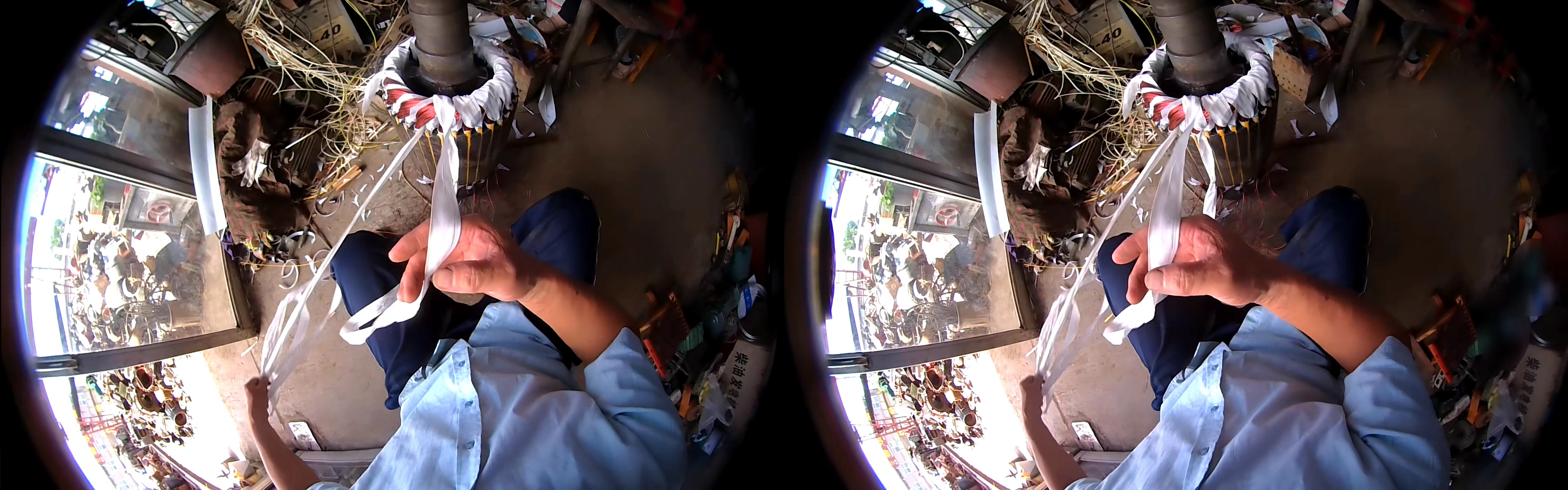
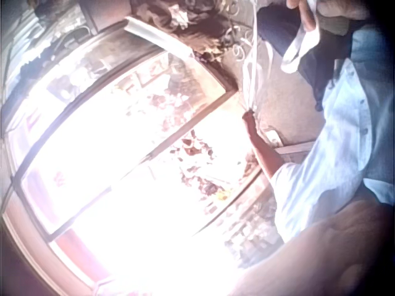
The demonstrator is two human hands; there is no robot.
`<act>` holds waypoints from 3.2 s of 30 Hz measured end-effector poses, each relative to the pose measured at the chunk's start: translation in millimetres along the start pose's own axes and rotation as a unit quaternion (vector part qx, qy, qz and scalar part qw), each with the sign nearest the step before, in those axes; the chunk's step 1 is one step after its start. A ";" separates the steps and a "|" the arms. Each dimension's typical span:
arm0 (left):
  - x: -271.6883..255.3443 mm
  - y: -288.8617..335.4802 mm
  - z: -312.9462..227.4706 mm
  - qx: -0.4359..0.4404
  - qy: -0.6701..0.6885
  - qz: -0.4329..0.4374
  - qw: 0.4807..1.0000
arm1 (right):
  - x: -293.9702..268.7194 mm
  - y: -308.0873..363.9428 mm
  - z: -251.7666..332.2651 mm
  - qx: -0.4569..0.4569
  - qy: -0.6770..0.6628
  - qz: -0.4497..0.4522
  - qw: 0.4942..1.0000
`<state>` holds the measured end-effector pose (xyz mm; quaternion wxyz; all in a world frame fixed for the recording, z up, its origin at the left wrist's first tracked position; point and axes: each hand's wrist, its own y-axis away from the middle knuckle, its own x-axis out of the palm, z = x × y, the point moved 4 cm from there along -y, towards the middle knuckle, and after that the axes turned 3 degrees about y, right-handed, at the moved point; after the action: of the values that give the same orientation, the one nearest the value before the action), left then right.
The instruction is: The person wraps white tape around the copper wire coils of an electric motor stator and laces them to secure the windings.
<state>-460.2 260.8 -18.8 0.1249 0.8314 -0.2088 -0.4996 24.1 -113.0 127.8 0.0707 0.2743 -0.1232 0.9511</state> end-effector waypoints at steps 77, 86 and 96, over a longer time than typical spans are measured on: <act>97.8 49.5 175.5 -0.188 0.248 0.037 0.949 | -72.1 -125.2 133.8 0.056 0.856 -0.217 0.467; 93.8 51.0 191.4 -0.200 0.228 0.026 0.953 | -95.2 -117.5 121.0 0.105 0.576 -0.168 0.793; 81.5 63.2 223.5 -0.197 0.228 0.016 0.953 | -116.6 -108.9 102.3 0.101 0.397 -0.181 0.894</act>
<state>-637.9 166.9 -161.0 0.3388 0.8784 -0.0856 -0.3261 195.6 -44.3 170.1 0.2565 -0.1033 0.0639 0.9589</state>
